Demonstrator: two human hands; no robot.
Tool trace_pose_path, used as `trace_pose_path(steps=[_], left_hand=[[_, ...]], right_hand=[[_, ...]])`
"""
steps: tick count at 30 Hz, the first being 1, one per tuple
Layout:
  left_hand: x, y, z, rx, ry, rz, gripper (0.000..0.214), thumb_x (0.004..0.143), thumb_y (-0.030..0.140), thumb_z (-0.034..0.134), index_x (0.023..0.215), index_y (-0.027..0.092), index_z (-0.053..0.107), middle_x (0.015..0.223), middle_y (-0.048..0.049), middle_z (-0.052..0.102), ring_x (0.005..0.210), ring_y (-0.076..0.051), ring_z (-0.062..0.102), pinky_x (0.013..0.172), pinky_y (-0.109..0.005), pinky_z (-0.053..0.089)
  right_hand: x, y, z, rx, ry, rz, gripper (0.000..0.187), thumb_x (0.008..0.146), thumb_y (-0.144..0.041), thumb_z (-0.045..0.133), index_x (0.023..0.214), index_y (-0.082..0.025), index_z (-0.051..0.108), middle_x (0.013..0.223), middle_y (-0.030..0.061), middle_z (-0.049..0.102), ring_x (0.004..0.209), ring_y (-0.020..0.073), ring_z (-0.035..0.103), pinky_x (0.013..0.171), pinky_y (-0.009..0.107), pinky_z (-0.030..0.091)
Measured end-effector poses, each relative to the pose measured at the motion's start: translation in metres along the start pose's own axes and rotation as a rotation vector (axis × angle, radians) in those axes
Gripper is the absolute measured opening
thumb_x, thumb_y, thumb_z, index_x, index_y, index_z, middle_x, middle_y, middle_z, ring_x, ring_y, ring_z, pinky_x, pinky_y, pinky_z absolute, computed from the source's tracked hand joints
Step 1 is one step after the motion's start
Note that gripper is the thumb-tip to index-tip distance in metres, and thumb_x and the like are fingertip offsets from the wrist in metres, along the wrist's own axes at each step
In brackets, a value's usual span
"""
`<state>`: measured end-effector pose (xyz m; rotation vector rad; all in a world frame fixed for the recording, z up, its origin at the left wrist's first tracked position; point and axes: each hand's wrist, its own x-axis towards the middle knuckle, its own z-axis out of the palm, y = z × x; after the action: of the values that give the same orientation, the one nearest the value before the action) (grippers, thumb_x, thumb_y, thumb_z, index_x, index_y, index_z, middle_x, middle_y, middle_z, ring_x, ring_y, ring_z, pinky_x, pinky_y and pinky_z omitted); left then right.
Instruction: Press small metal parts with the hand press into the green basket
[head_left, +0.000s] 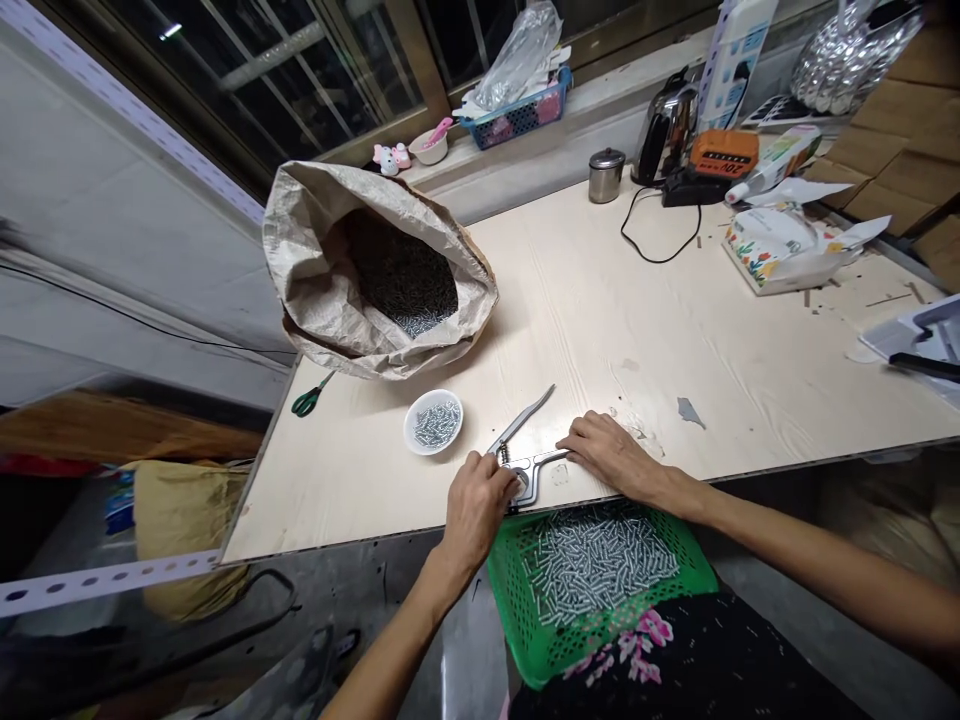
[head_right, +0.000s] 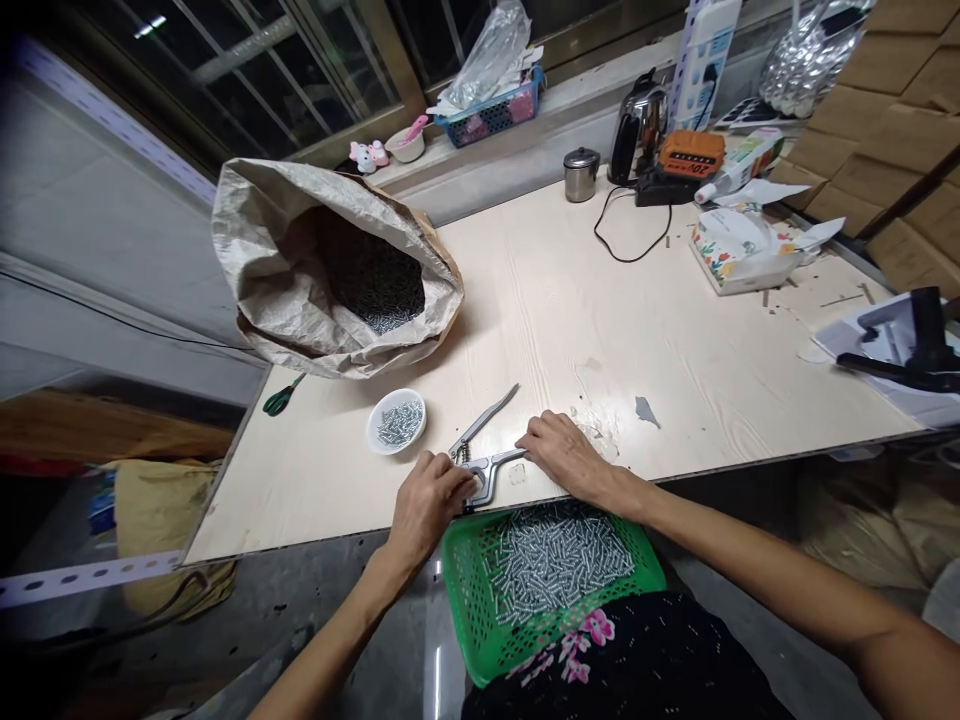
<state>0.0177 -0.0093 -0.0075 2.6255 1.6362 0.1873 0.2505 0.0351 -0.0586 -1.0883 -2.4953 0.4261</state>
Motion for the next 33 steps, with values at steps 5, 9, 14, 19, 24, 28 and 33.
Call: trace_pose_path(steps=[5,9,14,19,24,28,33], left_hand=[[0.003,-0.005,-0.001,0.071,0.061,0.212,0.02,0.091,0.021,0.05,0.079,0.019,0.065,0.071,-0.0044,0.056,0.071,-0.019,0.043,0.059,-0.029,0.035],[0.001,-0.007,0.0,0.042,0.109,0.222,0.023,0.094,0.023,0.044,0.088,0.018,0.066,0.074,-0.0048,0.057,0.072,-0.017,0.046,0.061,-0.029,0.038],[0.001,-0.011,0.004,0.044,0.014,0.318,0.022,0.095,0.025,0.043,0.1,0.021,0.065,0.079,-0.005,0.059,0.075,-0.018,0.047,0.064,-0.029,0.038],[0.002,-0.02,0.0,0.018,0.114,0.341,0.019,0.094,0.022,0.046,0.102,0.022,0.063,0.078,-0.0032,0.058,0.071,-0.016,0.047,0.062,-0.027,0.036],[-0.007,-0.018,0.0,-0.04,0.264,0.382,0.019,0.094,0.015,0.044,0.104,0.018,0.06,0.073,-0.0026,0.058,0.066,-0.014,0.048,0.059,-0.026,0.038],[-0.008,-0.015,0.01,-0.06,0.252,0.39,0.016,0.093,0.016,0.046,0.102,0.016,0.059,0.078,-0.0046,0.062,0.069,-0.014,0.052,0.06,-0.026,0.042],[-0.006,-0.017,0.016,-0.182,0.277,0.325,0.018,0.093,0.016,0.044,0.105,0.015,0.057,0.089,-0.0083,0.064,0.078,-0.015,0.057,0.068,-0.028,0.048]], right_hand=[[0.006,0.008,-0.002,0.093,0.0,0.001,0.023,0.096,-0.022,0.039,0.09,-0.017,0.061,0.086,0.0058,0.058,0.082,0.0186,0.05,0.074,0.033,0.04],[0.011,0.017,-0.011,0.216,-0.021,-0.035,0.025,0.098,-0.028,0.037,0.094,-0.019,0.061,0.086,0.0048,0.057,0.082,0.0166,0.051,0.075,0.031,0.041],[0.013,0.021,-0.018,0.226,-0.051,-0.024,0.03,0.098,-0.035,0.037,0.094,-0.02,0.062,0.083,0.0041,0.056,0.08,0.0166,0.051,0.073,0.031,0.04],[0.014,0.025,-0.021,0.328,-0.06,-0.002,0.032,0.099,-0.034,0.035,0.095,-0.02,0.063,0.084,0.0044,0.057,0.082,0.0167,0.052,0.075,0.031,0.042],[0.015,0.032,-0.021,0.465,-0.013,0.072,0.027,0.097,-0.034,0.039,0.1,-0.022,0.063,0.091,0.0045,0.06,0.085,0.0167,0.055,0.076,0.032,0.044],[0.015,0.034,-0.019,0.476,0.044,0.122,0.024,0.096,-0.032,0.043,0.099,-0.021,0.063,0.09,0.0045,0.061,0.083,0.0158,0.056,0.075,0.031,0.045],[0.014,0.039,-0.024,0.437,0.072,0.17,0.024,0.095,-0.029,0.042,0.098,-0.02,0.063,0.09,0.0058,0.062,0.082,0.0159,0.057,0.073,0.029,0.046]])
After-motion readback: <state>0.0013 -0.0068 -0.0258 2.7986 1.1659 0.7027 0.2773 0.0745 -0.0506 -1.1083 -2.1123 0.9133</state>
